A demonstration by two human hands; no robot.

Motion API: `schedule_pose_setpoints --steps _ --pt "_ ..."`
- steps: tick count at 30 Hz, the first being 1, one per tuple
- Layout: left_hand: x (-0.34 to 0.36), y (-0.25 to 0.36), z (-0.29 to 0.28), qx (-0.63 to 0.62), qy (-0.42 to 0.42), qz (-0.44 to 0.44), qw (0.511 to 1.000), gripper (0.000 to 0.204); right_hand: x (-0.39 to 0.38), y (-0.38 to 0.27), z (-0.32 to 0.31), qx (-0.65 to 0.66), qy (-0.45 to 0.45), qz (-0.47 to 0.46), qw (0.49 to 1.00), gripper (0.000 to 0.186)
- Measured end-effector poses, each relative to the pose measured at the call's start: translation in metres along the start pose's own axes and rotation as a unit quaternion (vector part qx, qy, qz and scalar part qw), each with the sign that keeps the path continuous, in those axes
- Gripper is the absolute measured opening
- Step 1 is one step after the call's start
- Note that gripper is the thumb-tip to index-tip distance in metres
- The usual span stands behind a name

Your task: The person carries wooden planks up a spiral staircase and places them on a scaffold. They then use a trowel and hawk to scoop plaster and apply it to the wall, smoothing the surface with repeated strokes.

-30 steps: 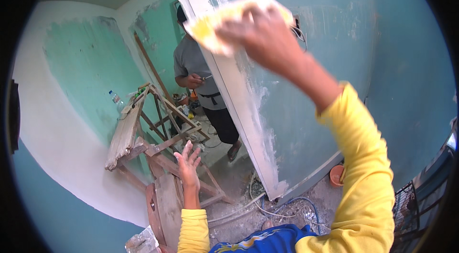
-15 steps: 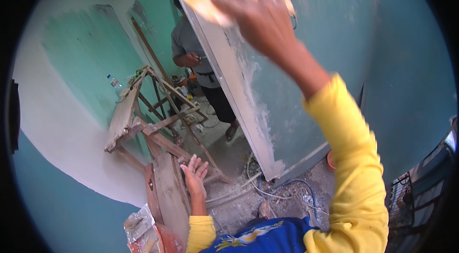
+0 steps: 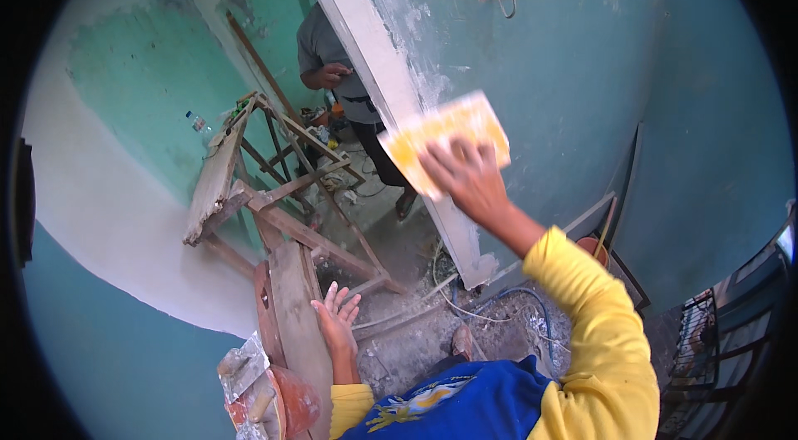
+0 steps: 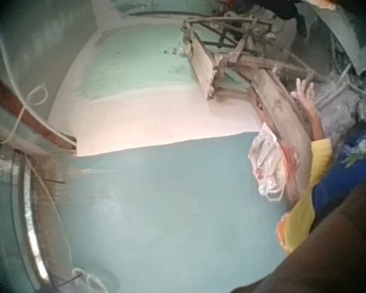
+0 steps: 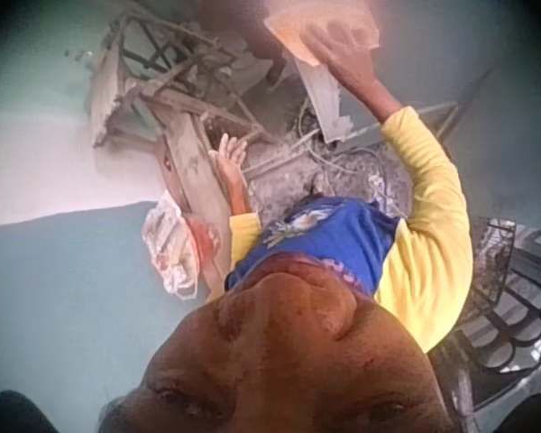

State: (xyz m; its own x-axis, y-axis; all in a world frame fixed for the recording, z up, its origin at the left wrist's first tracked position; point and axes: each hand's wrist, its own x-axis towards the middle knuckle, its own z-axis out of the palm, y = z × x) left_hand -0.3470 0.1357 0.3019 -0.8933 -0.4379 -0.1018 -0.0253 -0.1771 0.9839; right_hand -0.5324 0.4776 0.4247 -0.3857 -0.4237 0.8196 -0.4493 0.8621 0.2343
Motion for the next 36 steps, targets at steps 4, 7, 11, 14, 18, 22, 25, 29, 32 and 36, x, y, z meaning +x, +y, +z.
schedule_pose_setpoints --steps 4,7,11,14,18,22,25,29,32,36 --pt "-0.011 -0.007 -0.004 0.011 -0.006 -0.026 1.000 0.092 -0.055 -0.011 -0.002 0.033 -0.011 0.035 0.999 0.043" --pt "-0.014 -0.006 -0.014 0.032 -0.004 -0.034 0.999 0.092 0.042 0.019 -0.027 -0.022 0.150 0.066 0.986 0.042" --pt "-0.012 -0.006 0.001 0.008 -0.023 -0.028 0.999 0.092 0.165 0.059 -0.068 -0.082 0.252 -0.004 0.964 0.041" --pt "-0.014 -0.007 0.003 0.005 -0.029 -0.030 0.999 0.094 0.170 0.034 -0.075 -0.013 0.243 -0.031 0.969 0.015" --pt "-0.021 -0.016 0.000 0.016 -0.034 -0.052 0.998 0.095 0.045 -0.011 0.004 -0.004 0.081 0.020 0.996 0.048" --pt "-0.026 -0.030 -0.003 0.033 -0.041 -0.071 0.996 0.097 -0.200 -0.070 0.038 0.118 -0.224 0.091 0.963 0.053" --pt "-0.034 -0.041 -0.018 0.051 -0.029 -0.095 0.994 0.091 -0.322 -0.109 0.014 0.214 -0.323 0.330 0.861 0.044" --pt "-0.039 -0.071 -0.021 0.140 -0.055 -0.158 0.976 0.069 -0.449 -0.105 0.000 0.209 -0.333 0.678 0.621 0.032" --pt "-0.049 -0.089 -0.009 0.200 -0.104 -0.178 0.958 0.040 -0.475 -0.091 -0.021 0.358 -0.090 0.803 0.468 0.032" --pt "-0.058 -0.128 -0.004 0.257 -0.160 -0.204 0.931 0.026 -0.464 -0.073 -0.042 0.485 0.083 0.818 0.299 0.036"
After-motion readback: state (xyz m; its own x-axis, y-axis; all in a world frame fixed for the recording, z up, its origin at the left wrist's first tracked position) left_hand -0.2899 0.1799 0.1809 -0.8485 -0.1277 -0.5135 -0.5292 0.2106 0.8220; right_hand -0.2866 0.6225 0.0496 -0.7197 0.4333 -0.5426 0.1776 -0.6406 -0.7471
